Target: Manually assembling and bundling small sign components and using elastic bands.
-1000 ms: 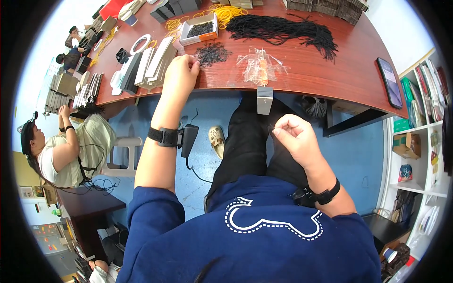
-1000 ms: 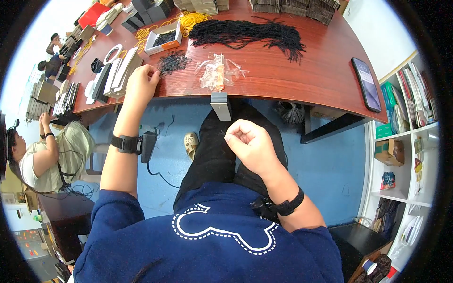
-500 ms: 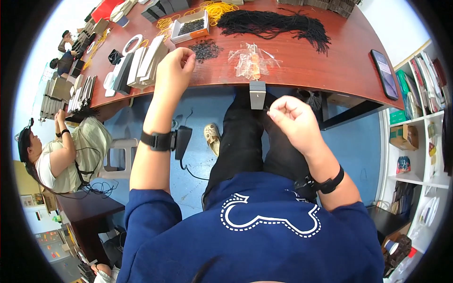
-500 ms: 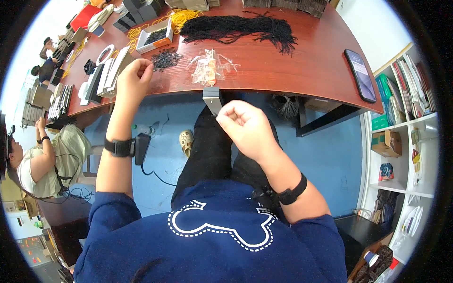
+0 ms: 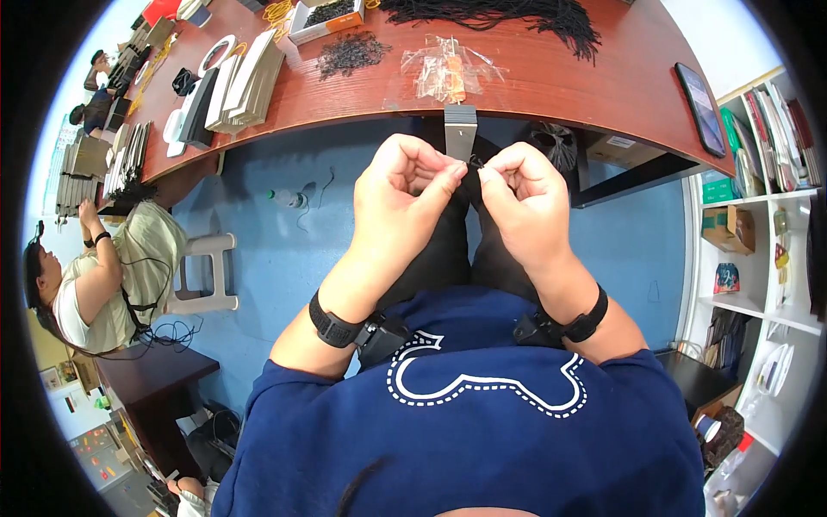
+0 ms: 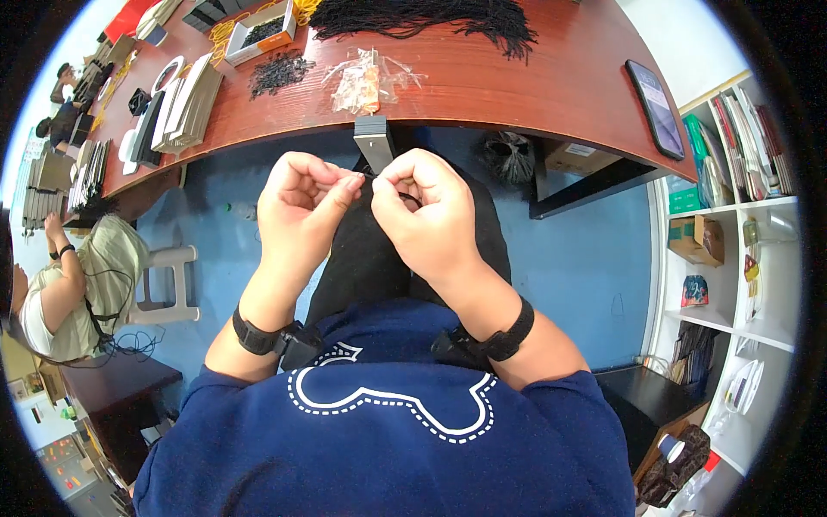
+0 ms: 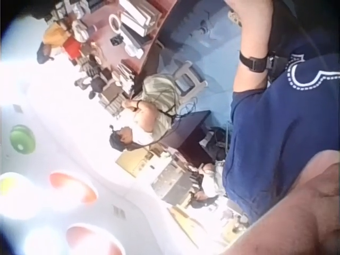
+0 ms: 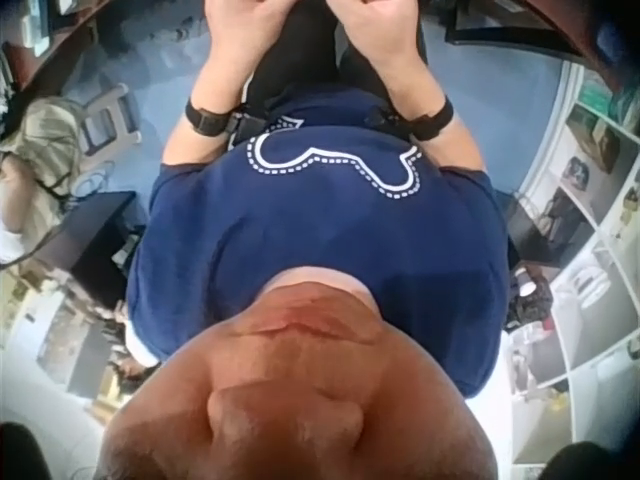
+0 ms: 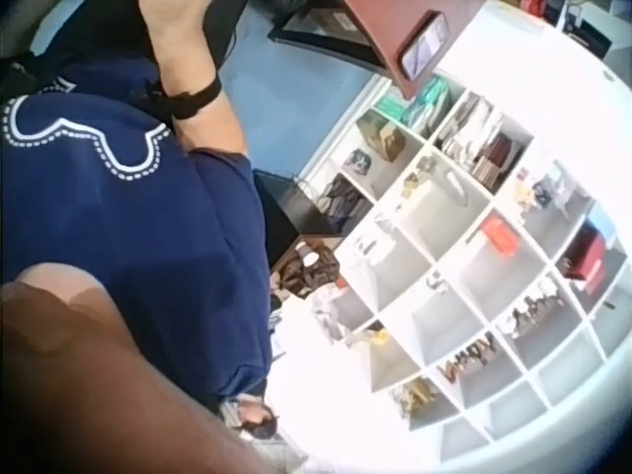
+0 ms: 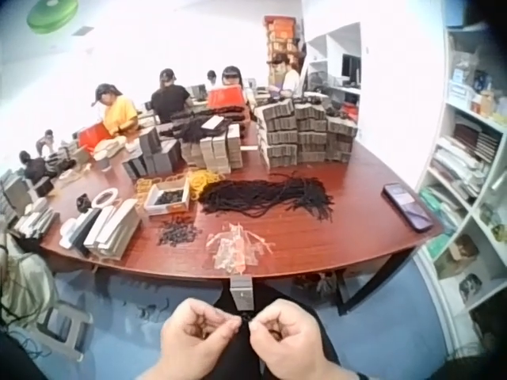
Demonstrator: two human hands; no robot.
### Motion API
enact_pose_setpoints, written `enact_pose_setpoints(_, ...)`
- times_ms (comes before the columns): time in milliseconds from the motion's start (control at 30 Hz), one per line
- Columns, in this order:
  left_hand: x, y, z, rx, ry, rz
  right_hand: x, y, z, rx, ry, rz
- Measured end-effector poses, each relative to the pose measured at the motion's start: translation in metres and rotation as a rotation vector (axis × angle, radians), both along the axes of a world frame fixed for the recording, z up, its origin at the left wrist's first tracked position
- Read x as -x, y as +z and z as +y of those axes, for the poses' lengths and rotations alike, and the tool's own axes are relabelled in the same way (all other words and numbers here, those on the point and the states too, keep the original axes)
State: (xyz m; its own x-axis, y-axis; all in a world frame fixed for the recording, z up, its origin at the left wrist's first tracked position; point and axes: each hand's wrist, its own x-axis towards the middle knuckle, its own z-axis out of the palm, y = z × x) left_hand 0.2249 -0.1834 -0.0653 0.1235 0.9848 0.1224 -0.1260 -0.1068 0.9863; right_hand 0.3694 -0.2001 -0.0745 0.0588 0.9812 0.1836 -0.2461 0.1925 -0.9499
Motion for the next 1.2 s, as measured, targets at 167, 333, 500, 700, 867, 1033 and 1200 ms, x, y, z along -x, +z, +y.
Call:
enact_pose_setpoints(167,-0.003,-0.001,-0.006,-0.263,0.114,0.251,0.002,-0.005,0.000,-0.058,-0.098,-0.092)
enact_pose_setpoints(333,-0.004,-0.005,-0.007,-0.386,0.150,0.315,0.004,-0.004,-0.002,-0.049,-0.085,-0.123)
enact_pose_setpoints(500,-0.003,-0.004,-0.006,-0.428,0.155,0.369,0.003,-0.002,-0.001,-0.025,-0.031,-0.081)
enact_pose_setpoints(700,-0.004,-0.006,-0.005,-0.503,0.161,0.369,0.000,0.003,-0.001,0.084,0.087,0.079)
enact_pose_setpoints(867,-0.002,-0.003,-0.004,-0.600,0.155,0.422,-0.003,0.006,-0.002,0.145,0.144,0.143)
enact_pose_setpoints(1033,0.000,-0.002,-0.004,-0.613,0.147,0.447,-0.004,0.005,-0.003,0.185,0.207,0.195)
enact_pose_setpoints(1200,0.001,-0.001,-0.005,-0.620,0.147,0.473,-0.004,0.003,-0.003,0.216,0.220,0.220)
